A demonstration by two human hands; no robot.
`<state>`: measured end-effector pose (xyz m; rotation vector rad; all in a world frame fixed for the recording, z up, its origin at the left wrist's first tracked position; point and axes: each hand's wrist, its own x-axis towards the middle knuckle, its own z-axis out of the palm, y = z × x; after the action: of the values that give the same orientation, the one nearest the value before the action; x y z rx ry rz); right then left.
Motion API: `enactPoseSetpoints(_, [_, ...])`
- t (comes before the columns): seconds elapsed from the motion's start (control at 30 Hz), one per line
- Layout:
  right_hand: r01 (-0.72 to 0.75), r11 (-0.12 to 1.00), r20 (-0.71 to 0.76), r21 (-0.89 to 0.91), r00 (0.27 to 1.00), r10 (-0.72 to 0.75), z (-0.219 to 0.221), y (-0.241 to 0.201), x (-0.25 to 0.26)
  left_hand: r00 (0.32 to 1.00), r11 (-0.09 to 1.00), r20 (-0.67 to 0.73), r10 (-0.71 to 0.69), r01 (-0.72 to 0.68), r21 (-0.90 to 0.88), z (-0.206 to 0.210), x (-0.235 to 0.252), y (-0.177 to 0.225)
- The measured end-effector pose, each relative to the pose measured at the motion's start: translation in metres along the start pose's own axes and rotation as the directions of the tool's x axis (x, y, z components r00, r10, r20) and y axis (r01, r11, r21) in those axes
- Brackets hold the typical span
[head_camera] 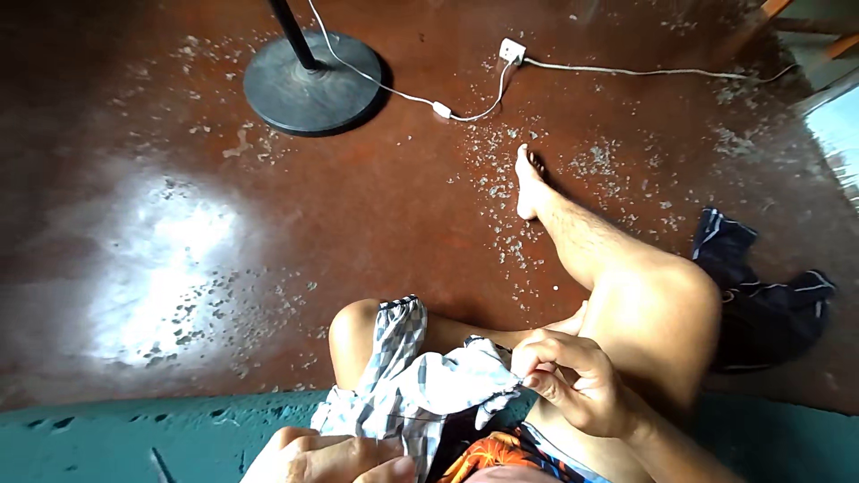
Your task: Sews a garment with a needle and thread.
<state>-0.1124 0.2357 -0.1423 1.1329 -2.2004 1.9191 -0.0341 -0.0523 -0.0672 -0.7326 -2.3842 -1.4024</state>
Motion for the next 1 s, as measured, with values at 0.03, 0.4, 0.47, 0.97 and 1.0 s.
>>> enactPoseSetpoints(0.03, [0.001,1.000,-0.002,0.004,1.000,-0.001,0.000,0.000,0.000,1.000,0.999,0.001,0.012,-0.012,0.035,0.001,0.003,0.000])
enactPoseSetpoints(0.4, [-0.067,0.987,-0.068,0.149,0.995,0.078,0.003,-0.005,0.000,0.997,0.997,-0.037,-0.073,0.073,-0.009,0.012,0.010,-0.009])
enactPoseSetpoints(0.47, [-0.098,0.982,-0.098,0.162,0.988,0.115,0.003,-0.006,-0.001,0.995,0.996,-0.056,-0.087,0.086,-0.022,0.014,0.008,-0.010])
enactPoseSetpoints(0.97, [-0.075,0.997,-0.140,0.033,0.987,0.078,0.002,-0.004,-0.002,0.940,0.950,0.185,-0.286,0.303,-0.070,0.000,-0.002,-0.005])
enactPoseSetpoints(1.0, [-0.072,0.997,-0.136,0.020,0.988,0.074,0.002,-0.005,-0.002,0.945,0.950,0.197,-0.263,0.289,-0.118,-0.002,-0.003,-0.005])
